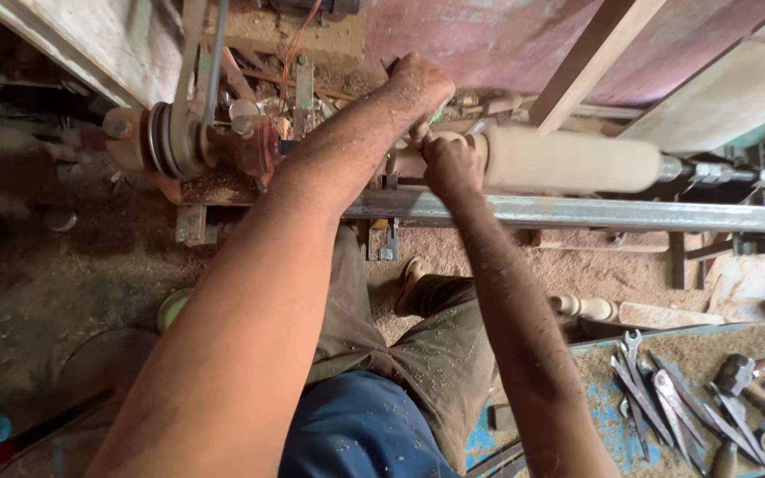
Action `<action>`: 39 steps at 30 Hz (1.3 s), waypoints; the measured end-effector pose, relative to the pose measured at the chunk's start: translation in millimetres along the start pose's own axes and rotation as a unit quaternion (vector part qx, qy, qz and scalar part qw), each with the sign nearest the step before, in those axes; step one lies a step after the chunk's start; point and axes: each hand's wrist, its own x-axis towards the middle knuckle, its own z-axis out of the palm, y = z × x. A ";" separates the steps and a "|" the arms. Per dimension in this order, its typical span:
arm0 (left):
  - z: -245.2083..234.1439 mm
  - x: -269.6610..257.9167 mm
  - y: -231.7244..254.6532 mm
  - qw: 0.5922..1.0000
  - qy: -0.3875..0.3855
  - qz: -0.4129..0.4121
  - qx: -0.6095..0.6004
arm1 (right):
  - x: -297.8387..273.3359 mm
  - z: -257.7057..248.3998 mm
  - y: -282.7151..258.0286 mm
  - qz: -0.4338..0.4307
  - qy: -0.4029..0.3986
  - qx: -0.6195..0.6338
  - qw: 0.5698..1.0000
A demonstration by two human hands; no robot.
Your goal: The person uses a handheld tool to shape a rotating piece of wood on a lathe, applying pressure to carve decorative contours while the wood spins.
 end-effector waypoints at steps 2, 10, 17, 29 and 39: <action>-24.0 -12.6 -2.2 1.000 -0.021 0.015 -0.011 | 7.5 -21.3 13.3 0.038 -0.046 0.112 0.992; -32.8 -32.2 -6.7 0.997 -0.001 -0.045 -0.066 | -17.6 8.1 -14.9 -0.011 0.088 0.161 0.983; 14.3 17.5 1.8 0.999 -0.021 0.038 0.018 | -15.0 65.1 -39.9 -0.022 0.250 0.307 0.918; 4.5 6.8 -9.0 0.995 0.021 0.062 -0.080 | -34.4 21.3 -25.9 -0.024 0.228 0.068 0.971; 16.9 -62.8 -48.7 0.988 0.026 0.089 -0.124 | -16.4 -8.8 -74.9 -0.030 0.014 0.077 0.996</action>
